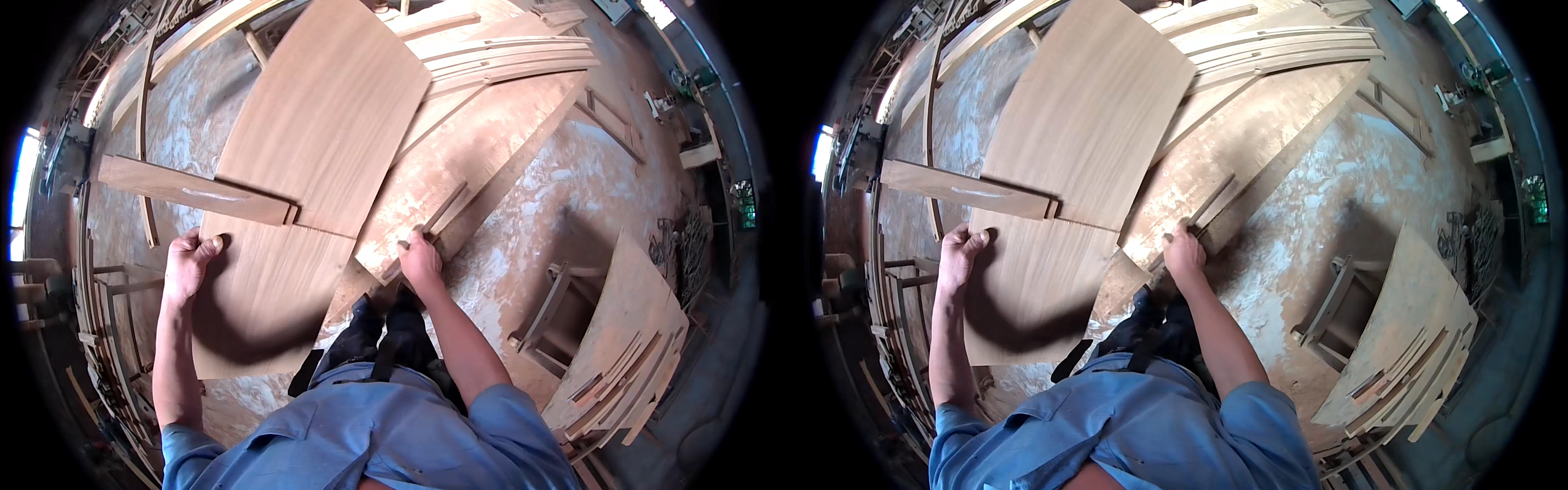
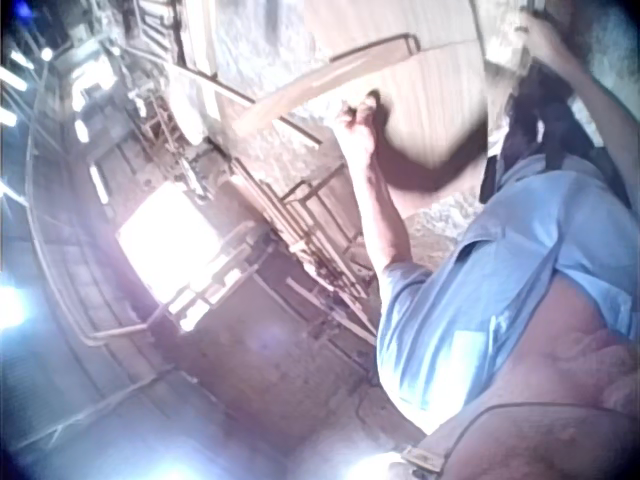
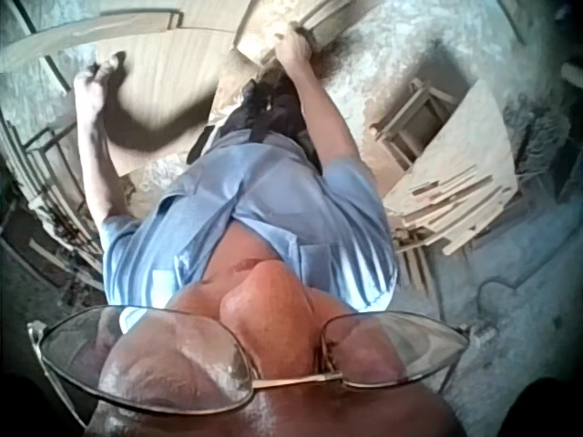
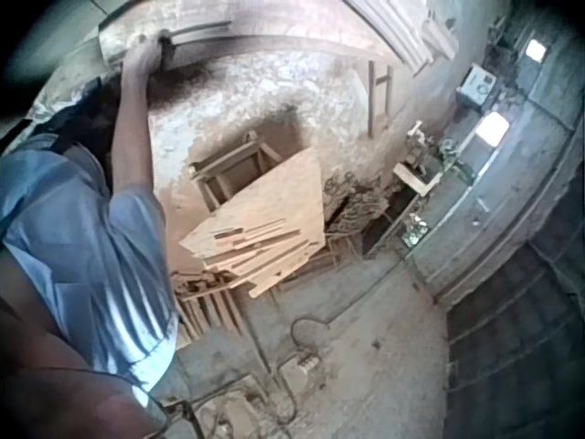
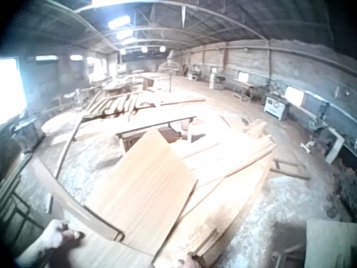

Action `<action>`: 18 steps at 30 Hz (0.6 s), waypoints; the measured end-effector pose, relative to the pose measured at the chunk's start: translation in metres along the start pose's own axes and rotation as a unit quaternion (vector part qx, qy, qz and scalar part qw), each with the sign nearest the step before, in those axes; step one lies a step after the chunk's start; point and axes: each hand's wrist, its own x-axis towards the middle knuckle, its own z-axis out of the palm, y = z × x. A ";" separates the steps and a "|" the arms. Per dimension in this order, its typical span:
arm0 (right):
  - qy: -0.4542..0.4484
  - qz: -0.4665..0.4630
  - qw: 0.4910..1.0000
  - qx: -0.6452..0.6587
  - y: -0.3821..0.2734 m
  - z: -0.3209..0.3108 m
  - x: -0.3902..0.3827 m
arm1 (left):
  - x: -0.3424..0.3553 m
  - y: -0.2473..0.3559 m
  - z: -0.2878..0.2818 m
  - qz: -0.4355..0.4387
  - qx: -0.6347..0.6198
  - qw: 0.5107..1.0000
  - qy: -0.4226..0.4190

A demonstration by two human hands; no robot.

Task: The person repeatedly picks up wooden planks from a pile, places them on a workbench, and cuts them into smaller pieces using a hand saw. The person also uses a hammer to split a larger plank before sawing. The cut pieces are placed back onto the pile.

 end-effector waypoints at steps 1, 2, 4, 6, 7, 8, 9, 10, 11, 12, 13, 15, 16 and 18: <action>0.048 -0.038 0.996 0.060 0.018 0.014 0.002 | 0.006 -0.010 -0.002 -0.003 -0.017 1.000 0.004; 0.097 -0.074 0.985 0.122 0.039 0.030 0.007 | 0.014 -0.017 -0.004 -0.006 -0.031 0.999 0.006; 0.096 -0.046 0.952 0.286 0.051 0.030 0.002 | 0.025 -0.027 0.009 -0.037 -0.074 0.996 0.037; 0.037 0.053 0.919 0.389 0.046 -0.004 -0.012 | 0.039 -0.045 0.022 -0.062 -0.144 0.986 0.055; 0.026 0.086 0.913 0.397 0.040 -0.024 -0.021 | 0.048 -0.055 0.027 -0.074 -0.181 0.979 0.055; 0.049 0.075 0.915 0.393 0.034 -0.038 -0.026 | 0.055 -0.068 0.032 -0.081 -0.207 0.973 0.056; 0.073 0.061 0.915 0.391 0.032 -0.049 -0.023 | 0.063 -0.078 0.038 -0.085 -0.233 0.967 0.058; 0.069 0.057 0.910 0.405 0.033 -0.054 -0.016 | 0.070 -0.087 0.045 -0.089 -0.266 0.958 0.057; 0.063 0.052 0.905 0.418 0.034 -0.057 -0.007 | 0.075 -0.094 0.052 -0.092 -0.300 0.948 0.058; 0.059 0.050 0.898 0.432 0.036 -0.059 0.002 | 0.079 -0.097 0.059 -0.094 -0.313 0.943 0.053; 0.074 0.038 0.912 0.402 0.041 -0.055 0.011 | 0.084 -0.107 0.061 -0.108 -0.328 0.938 0.039; 0.105 0.013 0.935 0.339 0.048 -0.036 0.030 | 0.089 -0.118 0.069 -0.134 -0.356 0.924 0.033; 0.119 0.016 0.928 0.353 0.047 -0.027 0.035 | 0.088 -0.120 0.074 -0.146 -0.365 0.919 0.038; 0.107 0.027 0.954 0.278 0.046 -0.019 0.049 | 0.088 -0.126 0.078 -0.167 -0.327 0.929 0.057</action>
